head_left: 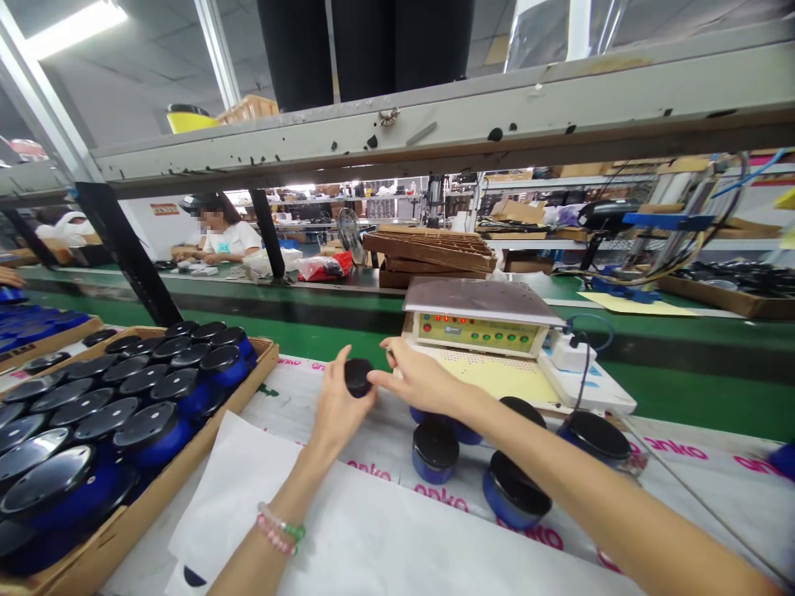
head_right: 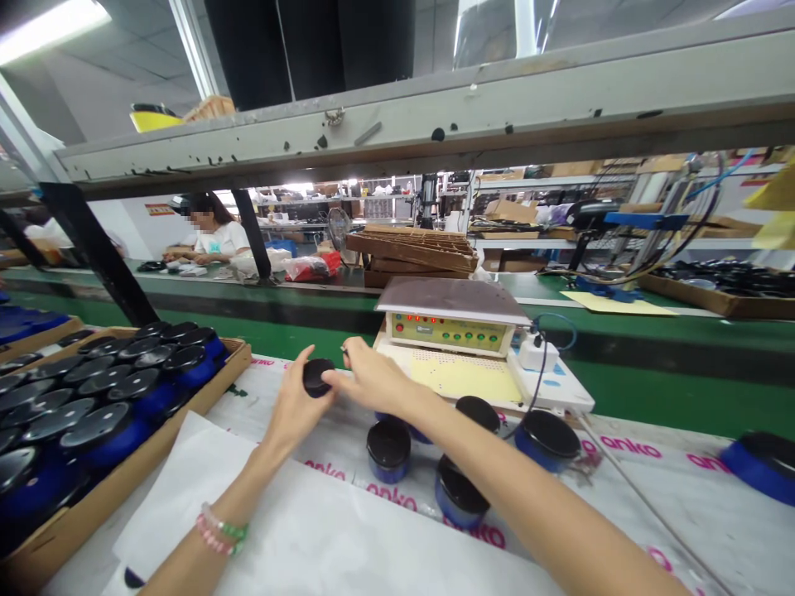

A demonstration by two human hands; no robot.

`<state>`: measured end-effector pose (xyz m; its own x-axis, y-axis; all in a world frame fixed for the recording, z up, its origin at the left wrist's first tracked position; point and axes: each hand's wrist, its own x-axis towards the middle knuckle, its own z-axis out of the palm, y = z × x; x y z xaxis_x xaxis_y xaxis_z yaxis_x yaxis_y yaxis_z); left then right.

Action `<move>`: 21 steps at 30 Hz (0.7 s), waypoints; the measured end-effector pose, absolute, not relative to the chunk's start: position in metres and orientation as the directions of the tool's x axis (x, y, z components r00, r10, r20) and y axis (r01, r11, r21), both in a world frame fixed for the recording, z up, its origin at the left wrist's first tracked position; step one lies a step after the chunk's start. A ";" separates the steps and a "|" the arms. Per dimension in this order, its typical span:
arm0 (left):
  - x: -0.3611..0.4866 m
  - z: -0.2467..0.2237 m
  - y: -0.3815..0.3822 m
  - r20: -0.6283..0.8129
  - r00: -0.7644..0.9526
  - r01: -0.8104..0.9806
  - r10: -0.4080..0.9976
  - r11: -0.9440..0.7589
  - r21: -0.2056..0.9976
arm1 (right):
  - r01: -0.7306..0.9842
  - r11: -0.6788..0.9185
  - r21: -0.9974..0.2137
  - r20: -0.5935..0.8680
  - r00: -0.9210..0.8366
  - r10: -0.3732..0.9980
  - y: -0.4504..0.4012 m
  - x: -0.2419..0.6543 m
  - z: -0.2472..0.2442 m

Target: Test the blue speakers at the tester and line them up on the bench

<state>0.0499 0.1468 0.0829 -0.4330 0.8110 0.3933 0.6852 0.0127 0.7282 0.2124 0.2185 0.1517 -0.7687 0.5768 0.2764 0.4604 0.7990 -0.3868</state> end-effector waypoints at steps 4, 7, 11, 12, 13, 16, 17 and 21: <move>0.013 0.080 0.147 0.333 -0.531 0.696 0.779 0.177 0.696 | 0.536 0.781 -0.320 0.185 -0.773 0.607 0.228 0.276 0.157; 0.024 0.076 0.148 0.383 -0.433 0.756 0.816 0.098 0.647 | 0.594 0.752 -0.286 0.068 -0.771 0.634 0.224 0.310 0.143; 0.077 0.068 0.155 0.412 -0.004 0.770 0.911 -0.260 0.583 | 0.607 0.737 -0.298 0.047 -0.762 0.646 0.216 0.318 0.124; 0.087 0.065 0.158 0.394 0.095 0.738 0.914 -0.331 0.589 | 0.601 0.739 -0.304 0.056 -0.763 0.644 0.215 0.316 0.122; 0.095 0.061 0.161 0.376 0.170 0.703 0.911 -0.380 0.601 | 0.593 0.743 -0.311 0.064 -0.767 0.639 0.215 0.313 0.120; 0.106 0.053 0.170 0.358 0.252 0.625 0.899 -0.433 0.649 | 0.558 0.752 -0.350 0.082 -0.782 0.618 0.216 0.309 0.118; 0.106 0.052 0.172 0.363 0.242 0.610 0.900 -0.432 0.665 | 0.548 0.752 -0.366 0.092 -0.783 0.616 0.217 0.308 0.117; 0.111 0.054 0.175 0.412 0.115 0.584 0.904 -0.397 0.708 | 0.520 0.742 -0.424 0.159 -0.764 0.626 0.218 0.307 0.111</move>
<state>0.1107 0.1753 0.0539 0.1145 0.9038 0.4124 0.5842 -0.3970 0.7079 0.3072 0.2180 0.1114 -0.7636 0.6259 0.1586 0.5200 0.7418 -0.4235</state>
